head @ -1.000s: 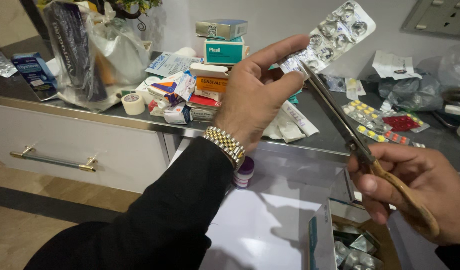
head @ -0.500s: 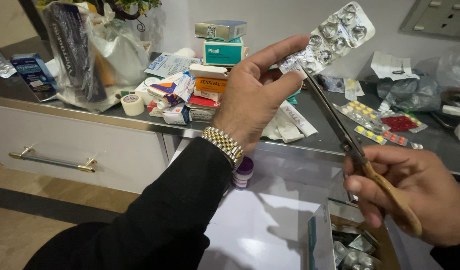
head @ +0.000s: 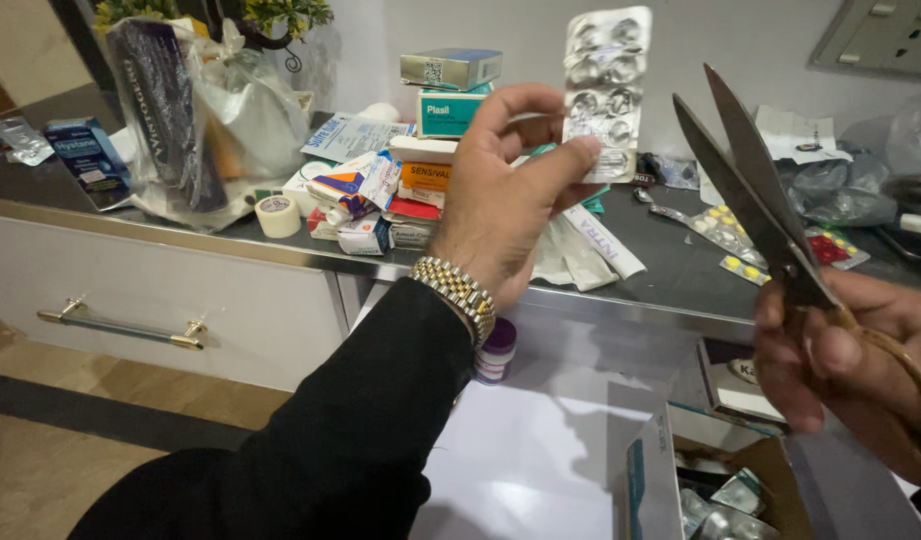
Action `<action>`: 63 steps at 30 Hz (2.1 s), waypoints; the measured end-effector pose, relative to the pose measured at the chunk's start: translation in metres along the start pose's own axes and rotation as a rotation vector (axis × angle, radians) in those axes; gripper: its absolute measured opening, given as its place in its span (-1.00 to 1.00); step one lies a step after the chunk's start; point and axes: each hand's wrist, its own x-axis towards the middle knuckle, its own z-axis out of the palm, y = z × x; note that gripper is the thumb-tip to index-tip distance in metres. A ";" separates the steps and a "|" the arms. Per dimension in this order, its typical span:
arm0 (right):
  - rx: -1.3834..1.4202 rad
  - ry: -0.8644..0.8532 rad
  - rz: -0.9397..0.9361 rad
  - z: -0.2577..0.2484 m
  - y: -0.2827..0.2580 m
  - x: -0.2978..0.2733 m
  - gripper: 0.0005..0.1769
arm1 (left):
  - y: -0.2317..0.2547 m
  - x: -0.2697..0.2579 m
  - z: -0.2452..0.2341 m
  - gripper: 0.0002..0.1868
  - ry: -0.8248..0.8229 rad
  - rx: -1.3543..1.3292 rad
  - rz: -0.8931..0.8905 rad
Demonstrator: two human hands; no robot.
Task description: The person uses scissors to cut individual tablets from various medical blister packs and places them into a small box and their open hand.
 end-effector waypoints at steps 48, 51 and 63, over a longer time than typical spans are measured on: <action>-0.435 0.059 -0.032 0.062 -0.021 0.003 -0.60 | -0.007 -0.027 0.028 -0.50 0.150 0.625 0.412; -0.391 0.060 -0.052 0.054 -0.010 0.002 -0.66 | 0.004 -0.028 0.030 -0.49 0.277 0.536 0.323; -0.260 0.045 0.117 0.060 0.001 0.003 -0.69 | 0.015 -0.026 0.030 -0.55 0.291 0.636 0.367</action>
